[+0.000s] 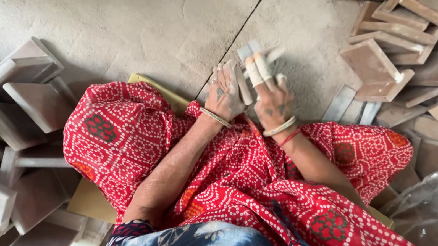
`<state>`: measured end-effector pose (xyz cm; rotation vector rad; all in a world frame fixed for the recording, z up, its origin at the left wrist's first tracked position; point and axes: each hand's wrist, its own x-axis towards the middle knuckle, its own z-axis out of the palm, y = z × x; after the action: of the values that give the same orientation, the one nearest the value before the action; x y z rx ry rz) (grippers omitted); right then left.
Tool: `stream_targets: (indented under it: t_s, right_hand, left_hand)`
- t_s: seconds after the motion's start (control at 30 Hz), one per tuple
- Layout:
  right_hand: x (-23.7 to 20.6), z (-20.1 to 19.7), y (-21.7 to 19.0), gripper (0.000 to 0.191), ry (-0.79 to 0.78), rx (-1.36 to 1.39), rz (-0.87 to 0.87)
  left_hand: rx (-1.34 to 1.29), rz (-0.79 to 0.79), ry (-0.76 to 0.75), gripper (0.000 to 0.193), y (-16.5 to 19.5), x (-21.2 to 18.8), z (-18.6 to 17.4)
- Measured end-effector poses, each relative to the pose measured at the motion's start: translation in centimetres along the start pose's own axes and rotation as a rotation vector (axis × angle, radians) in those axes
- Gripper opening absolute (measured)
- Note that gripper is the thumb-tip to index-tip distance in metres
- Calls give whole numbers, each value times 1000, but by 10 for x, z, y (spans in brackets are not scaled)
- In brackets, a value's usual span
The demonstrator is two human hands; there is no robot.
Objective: The person sits on the floor and sands small rectangular wooden pieces using a sanding block. They repeatedly rub the block over the surfaces and edges, then place the finished pieces into a nearby pile.
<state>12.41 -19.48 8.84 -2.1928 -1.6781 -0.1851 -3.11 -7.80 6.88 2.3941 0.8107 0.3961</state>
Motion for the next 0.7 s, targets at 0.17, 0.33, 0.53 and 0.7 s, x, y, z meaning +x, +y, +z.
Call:
stream_targets:
  t_s: [0.17,0.33,0.53,0.7]
  right_hand:
    - [-13,26,19,34,-69,-97,177]
    - [-16,12,-10,42,21,37,88]
    - [-2,-9,-6,51,-76,110,282]
    - [-4,1,0,46,83,18,20]
  left_hand:
    - [75,139,186,96,4,-1,-2]
    - [-86,-3,63,87,9,3,-9]
    - [-94,-26,104,96,5,-2,-8]
    - [101,0,-126,69,1,1,1]
